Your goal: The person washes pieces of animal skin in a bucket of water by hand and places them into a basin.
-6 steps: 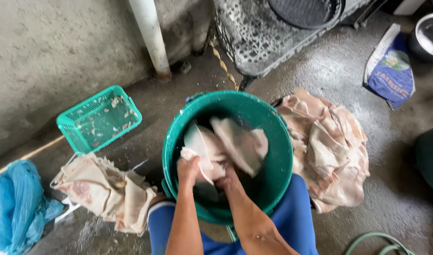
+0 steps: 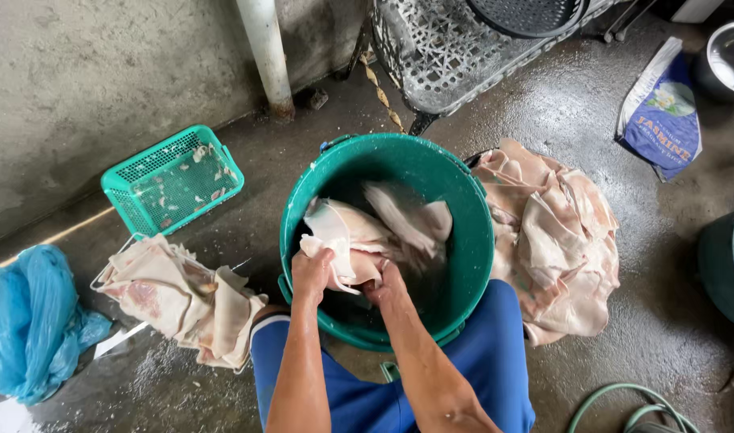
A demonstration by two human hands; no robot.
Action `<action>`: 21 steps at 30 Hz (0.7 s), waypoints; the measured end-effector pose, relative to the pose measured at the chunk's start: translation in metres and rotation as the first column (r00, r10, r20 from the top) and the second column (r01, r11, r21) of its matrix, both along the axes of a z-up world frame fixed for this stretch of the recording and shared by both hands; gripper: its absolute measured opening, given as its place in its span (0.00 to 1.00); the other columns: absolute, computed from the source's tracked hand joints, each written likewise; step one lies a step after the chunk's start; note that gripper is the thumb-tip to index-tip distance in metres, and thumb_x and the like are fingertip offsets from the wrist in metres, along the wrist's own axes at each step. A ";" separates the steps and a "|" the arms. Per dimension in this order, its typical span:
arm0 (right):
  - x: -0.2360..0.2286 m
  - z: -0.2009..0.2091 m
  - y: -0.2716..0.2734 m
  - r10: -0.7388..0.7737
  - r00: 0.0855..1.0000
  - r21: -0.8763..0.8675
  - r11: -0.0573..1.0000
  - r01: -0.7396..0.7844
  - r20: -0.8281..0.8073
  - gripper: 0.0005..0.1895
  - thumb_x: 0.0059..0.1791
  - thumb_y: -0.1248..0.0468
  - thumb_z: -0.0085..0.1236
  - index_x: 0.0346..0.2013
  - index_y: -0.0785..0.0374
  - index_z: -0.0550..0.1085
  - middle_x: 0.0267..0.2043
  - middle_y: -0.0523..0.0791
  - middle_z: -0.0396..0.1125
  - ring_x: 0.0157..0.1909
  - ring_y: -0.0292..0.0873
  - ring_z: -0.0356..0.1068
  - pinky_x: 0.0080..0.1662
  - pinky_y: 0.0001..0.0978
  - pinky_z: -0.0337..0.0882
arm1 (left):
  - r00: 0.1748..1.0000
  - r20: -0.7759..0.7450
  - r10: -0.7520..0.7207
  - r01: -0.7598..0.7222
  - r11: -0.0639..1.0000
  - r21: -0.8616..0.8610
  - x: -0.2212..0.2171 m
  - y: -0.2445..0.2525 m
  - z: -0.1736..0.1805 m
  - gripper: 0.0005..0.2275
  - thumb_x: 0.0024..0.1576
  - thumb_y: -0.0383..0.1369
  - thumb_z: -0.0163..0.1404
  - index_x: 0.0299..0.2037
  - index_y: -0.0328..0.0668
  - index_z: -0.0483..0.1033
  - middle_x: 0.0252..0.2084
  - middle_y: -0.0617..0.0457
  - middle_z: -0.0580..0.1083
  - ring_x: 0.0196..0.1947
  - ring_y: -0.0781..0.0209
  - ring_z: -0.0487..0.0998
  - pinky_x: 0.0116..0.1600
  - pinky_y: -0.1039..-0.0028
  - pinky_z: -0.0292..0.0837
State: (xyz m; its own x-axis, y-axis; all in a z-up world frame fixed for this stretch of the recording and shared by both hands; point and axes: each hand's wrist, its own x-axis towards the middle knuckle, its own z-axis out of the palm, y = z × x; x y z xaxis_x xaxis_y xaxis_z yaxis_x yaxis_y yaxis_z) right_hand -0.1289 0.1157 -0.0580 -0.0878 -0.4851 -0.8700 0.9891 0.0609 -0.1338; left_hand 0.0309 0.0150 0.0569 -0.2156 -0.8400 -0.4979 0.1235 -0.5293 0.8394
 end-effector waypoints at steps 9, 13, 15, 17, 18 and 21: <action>0.007 0.033 0.042 0.219 0.900 0.290 0.951 -0.111 -0.376 0.06 0.51 0.66 0.46 0.35 0.59 0.73 0.26 0.42 0.65 0.20 0.37 0.58 0.19 0.29 0.51 | 0.975 -0.032 -0.221 0.218 0.973 -0.080 0.042 0.023 0.070 0.12 0.51 0.26 0.58 0.44 0.29 0.80 0.40 0.50 0.79 0.40 0.62 0.79 0.45 0.72 0.74; -0.018 0.029 0.048 0.485 0.728 0.344 0.871 -0.352 -0.484 0.05 0.51 0.66 0.50 0.35 0.64 0.73 0.25 0.42 0.64 0.20 0.36 0.55 0.19 0.28 0.49 | 0.957 -0.112 -0.269 0.264 0.962 -0.064 0.033 0.026 0.086 0.14 0.51 0.25 0.58 0.47 0.34 0.79 0.42 0.53 0.80 0.42 0.65 0.80 0.49 0.75 0.74; -0.036 0.022 0.053 0.675 0.541 0.417 0.737 -0.532 -0.502 0.04 0.50 0.68 0.50 0.36 0.65 0.73 0.25 0.45 0.64 0.21 0.38 0.58 0.20 0.30 0.52 | 0.937 -0.203 -0.285 0.276 0.959 -0.071 0.022 0.030 0.096 0.14 0.53 0.25 0.57 0.49 0.32 0.78 0.42 0.53 0.79 0.42 0.64 0.79 0.49 0.73 0.74; -0.055 0.020 0.052 0.857 0.301 0.520 0.497 -0.695 -0.418 0.07 0.48 0.71 0.47 0.38 0.62 0.72 0.26 0.48 0.65 0.24 0.41 0.61 0.23 0.32 0.58 | 0.907 -0.233 -0.351 0.324 0.935 -0.145 0.008 0.031 0.109 0.15 0.55 0.27 0.57 0.52 0.34 0.76 0.43 0.55 0.79 0.43 0.66 0.79 0.50 0.75 0.74; -0.060 0.023 0.052 0.807 0.103 0.598 0.510 -0.619 -0.582 0.06 0.48 0.69 0.51 0.40 0.65 0.72 0.29 0.49 0.67 0.29 0.41 0.65 0.28 0.33 0.62 | 0.890 -0.244 -0.384 0.348 0.920 -0.180 0.002 0.033 0.116 0.15 0.56 0.28 0.57 0.53 0.35 0.75 0.44 0.56 0.79 0.44 0.67 0.79 0.51 0.75 0.74; -0.079 0.063 0.032 0.462 -0.044 0.420 0.756 -0.501 -0.886 0.14 0.50 0.61 0.55 0.48 0.66 0.71 0.43 0.50 0.71 0.45 0.45 0.73 0.43 0.36 0.70 | 0.799 -0.486 -0.355 0.341 0.932 -0.121 -0.022 0.028 0.137 0.18 0.56 0.31 0.59 0.56 0.38 0.73 0.45 0.56 0.77 0.45 0.69 0.78 0.51 0.76 0.74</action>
